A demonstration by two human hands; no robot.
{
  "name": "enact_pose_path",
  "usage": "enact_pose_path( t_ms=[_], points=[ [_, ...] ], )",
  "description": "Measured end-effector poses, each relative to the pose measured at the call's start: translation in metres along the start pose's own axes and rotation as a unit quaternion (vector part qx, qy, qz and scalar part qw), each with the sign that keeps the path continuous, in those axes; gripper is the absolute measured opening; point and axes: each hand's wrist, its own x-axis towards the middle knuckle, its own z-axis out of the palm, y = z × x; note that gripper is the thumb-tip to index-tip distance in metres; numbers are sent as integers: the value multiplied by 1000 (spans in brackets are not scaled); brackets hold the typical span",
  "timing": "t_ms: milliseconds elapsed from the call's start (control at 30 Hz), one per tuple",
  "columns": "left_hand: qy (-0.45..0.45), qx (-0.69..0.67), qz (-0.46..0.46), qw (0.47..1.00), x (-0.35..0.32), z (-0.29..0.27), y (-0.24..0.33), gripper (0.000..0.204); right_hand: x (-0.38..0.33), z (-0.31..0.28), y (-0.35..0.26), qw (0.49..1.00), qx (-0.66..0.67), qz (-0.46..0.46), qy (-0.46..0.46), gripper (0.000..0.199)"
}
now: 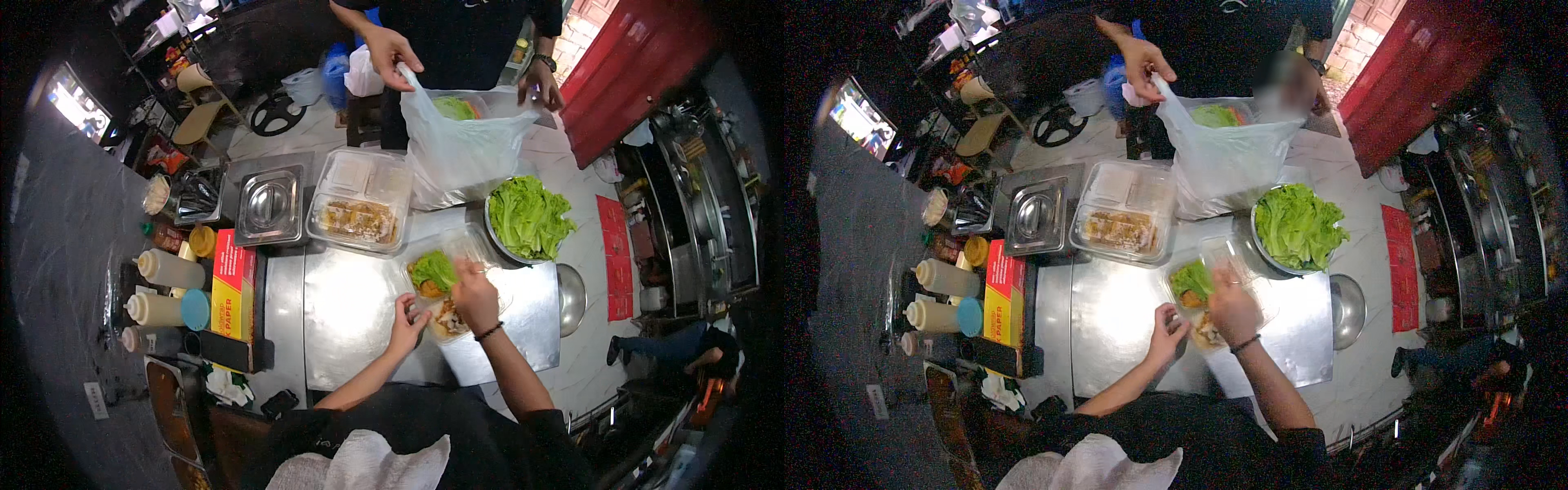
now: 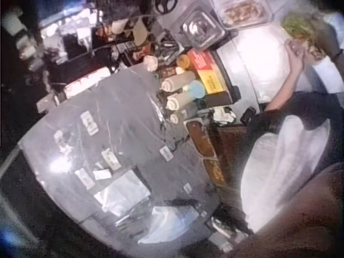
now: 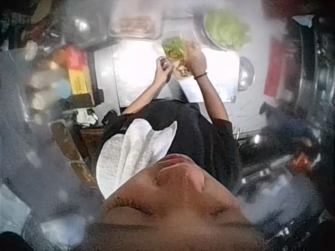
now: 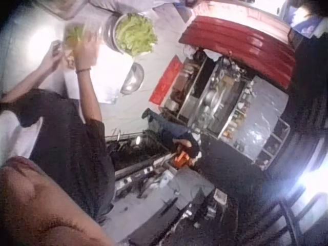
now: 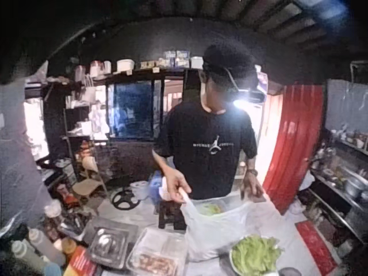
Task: The person assembles multiple food containers by adding fried items, sauces, and lettuce. They use tongs to place food, squeeze bottles to add sauces, and arrange lettuce leaves before closing the containers.
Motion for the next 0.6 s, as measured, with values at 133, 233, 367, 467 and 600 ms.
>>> enact_pose_path(
  t_ms=[133, 233, 367, 467, 600],
  points=[
    [4, -131, -86, 988, -8, -16, 17, 40, -8, 37, -31, 997, -6, -39, -61, 47],
    [87, -39, 31, 995, 2, -30, 24, 38, -19, 41, -61, 992, 36, -12, -119, 51],
    [32, 264, 188, 945, 33, -32, 79, 43, -19, 53, -59, 989, 48, 12, -138, 50],
    [-51, 395, 224, 889, 59, -24, 91, 48, -16, 47, -50, 987, 82, 4, -138, 41],
    [-103, 501, 211, 833, 81, -17, 84, 52, -2, 8, -45, 955, 126, 69, -261, 37]
  ],
)
